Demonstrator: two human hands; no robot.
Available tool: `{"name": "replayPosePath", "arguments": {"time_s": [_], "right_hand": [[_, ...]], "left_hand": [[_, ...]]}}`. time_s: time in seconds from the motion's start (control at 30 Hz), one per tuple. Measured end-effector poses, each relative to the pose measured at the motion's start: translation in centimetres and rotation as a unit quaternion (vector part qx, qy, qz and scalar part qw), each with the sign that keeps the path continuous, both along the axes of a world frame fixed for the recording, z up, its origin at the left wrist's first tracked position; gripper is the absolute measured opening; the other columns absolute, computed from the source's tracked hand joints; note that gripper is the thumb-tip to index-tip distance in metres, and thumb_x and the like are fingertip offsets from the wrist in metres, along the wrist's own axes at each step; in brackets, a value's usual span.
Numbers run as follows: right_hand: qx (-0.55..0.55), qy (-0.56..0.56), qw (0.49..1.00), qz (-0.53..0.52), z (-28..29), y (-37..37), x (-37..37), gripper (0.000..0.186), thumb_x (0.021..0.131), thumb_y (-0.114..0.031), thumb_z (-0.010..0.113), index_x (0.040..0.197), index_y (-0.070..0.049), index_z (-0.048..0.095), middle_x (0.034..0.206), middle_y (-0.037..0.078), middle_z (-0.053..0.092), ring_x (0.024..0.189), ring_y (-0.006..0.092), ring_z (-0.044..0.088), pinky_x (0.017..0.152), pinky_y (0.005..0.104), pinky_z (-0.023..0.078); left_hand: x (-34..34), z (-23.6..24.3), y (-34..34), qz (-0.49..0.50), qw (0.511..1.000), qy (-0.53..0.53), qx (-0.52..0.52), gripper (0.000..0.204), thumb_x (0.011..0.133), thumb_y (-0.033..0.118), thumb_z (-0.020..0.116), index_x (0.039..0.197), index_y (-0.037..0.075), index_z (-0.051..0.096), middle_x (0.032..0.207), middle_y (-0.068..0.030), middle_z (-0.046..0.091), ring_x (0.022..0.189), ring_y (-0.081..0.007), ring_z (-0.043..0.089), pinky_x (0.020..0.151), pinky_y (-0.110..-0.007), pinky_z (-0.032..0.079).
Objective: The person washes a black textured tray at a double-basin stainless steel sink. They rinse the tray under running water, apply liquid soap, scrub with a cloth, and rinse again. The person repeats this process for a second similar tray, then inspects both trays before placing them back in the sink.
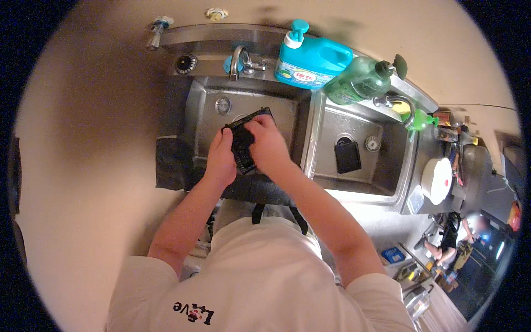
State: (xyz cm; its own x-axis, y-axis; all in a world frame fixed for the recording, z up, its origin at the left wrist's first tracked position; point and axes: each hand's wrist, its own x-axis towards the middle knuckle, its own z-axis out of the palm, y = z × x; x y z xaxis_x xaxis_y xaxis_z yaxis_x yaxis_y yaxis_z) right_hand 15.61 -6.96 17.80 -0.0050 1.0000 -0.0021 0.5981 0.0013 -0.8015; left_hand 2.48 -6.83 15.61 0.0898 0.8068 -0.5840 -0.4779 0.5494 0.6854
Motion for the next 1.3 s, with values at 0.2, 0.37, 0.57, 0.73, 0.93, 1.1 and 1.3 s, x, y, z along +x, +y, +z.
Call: {"name": "replayPosePath", "arguments": {"time_s": [0.2,0.37,0.57,0.73,0.93,1.1,1.3], "right_hand": [[-0.119,-0.003,0.989,0.088,-1.1,0.1,-2.0,0.035,0.065,0.007,0.058,0.098,0.0,0.063,0.1,0.017,0.06,0.096,0.0366,0.058,0.086,0.0396,0.048],[-0.165,-0.153,0.974,0.018,-2.1,1.8,-0.6,0.033,0.066,0.005,0.059,0.098,-0.001,0.065,0.098,0.018,0.061,0.094,0.0378,0.059,0.085,0.0413,0.049],[-0.04,-0.022,0.999,0.001,-1.6,4.2,-6.4,0.029,0.07,0.003,0.057,0.097,-0.002,0.064,0.1,0.018,0.062,0.091,0.0376,0.06,0.082,0.0419,0.05],[-0.144,0.002,0.985,0.092,-1.0,4.1,-6.5,0.021,0.075,-0.003,0.059,0.095,-0.002,0.065,0.095,0.018,0.064,0.09,0.0364,0.061,0.08,0.0398,0.05],[-0.107,-0.134,0.985,-0.018,-1.4,5.7,-3.9,0.013,0.077,-0.001,0.057,0.088,-0.002,0.064,0.091,0.017,0.063,0.087,0.0371,0.061,0.076,0.0408,0.05],[0.007,0.015,0.999,0.038,-1.9,5.7,-7.0,0.014,0.078,0.003,0.057,0.089,-0.002,0.063,0.093,0.016,0.063,0.087,0.0356,0.061,0.078,0.0408,0.05],[-0.071,0.032,0.985,0.156,-1.8,4.0,-6.5,0.012,0.079,-0.003,0.057,0.09,-0.003,0.063,0.093,0.017,0.062,0.089,0.0363,0.06,0.077,0.0417,0.05]], "left_hand": [[-2.2,-3.2,2.7,-0.011,0.999,0.017,-0.048,0.03,0.101,0.028,0.04,0.116,0.004,0.051,0.103,-0.0059,0.056,0.092,-0.0149,0.051,0.085,-0.03,0.042],[-4.4,-3.4,4.0,-0.006,0.999,0.007,-0.044,0.03,0.101,0.028,0.041,0.114,0.003,0.052,0.099,-0.0057,0.057,0.089,-0.0154,0.051,0.084,-0.03,0.042],[-5.4,-5.1,4.9,-0.024,0.999,0.005,-0.049,0.033,0.101,0.028,0.041,0.119,0.002,0.051,0.104,-0.0055,0.056,0.093,-0.0151,0.051,0.084,-0.03,0.042],[-6.6,-3.5,6.6,0.007,0.997,-0.032,-0.07,0.028,0.101,0.028,0.041,0.107,0.004,0.053,0.097,-0.003,0.055,0.089,-0.0128,0.05,0.082,-0.03,0.043],[-6.9,-3.3,5.6,0.015,0.999,-0.035,-0.035,0.027,0.101,0.025,0.042,0.11,0.003,0.054,0.095,-0.0013,0.056,0.083,-0.01,0.051,0.077,-0.027,0.044],[-6.5,-3.8,4.8,-0.023,0.998,0.015,-0.063,0.028,0.101,0.024,0.04,0.114,0.003,0.053,0.1,-0.0034,0.057,0.09,-0.0115,0.052,0.082,-0.027,0.042],[-7.0,-5.7,4.9,0.034,0.997,0.036,-0.059,0.033,0.1,0.029,0.043,0.115,0.001,0.052,0.104,-0.0066,0.056,0.095,-0.0138,0.05,0.087,-0.029,0.041]]}}
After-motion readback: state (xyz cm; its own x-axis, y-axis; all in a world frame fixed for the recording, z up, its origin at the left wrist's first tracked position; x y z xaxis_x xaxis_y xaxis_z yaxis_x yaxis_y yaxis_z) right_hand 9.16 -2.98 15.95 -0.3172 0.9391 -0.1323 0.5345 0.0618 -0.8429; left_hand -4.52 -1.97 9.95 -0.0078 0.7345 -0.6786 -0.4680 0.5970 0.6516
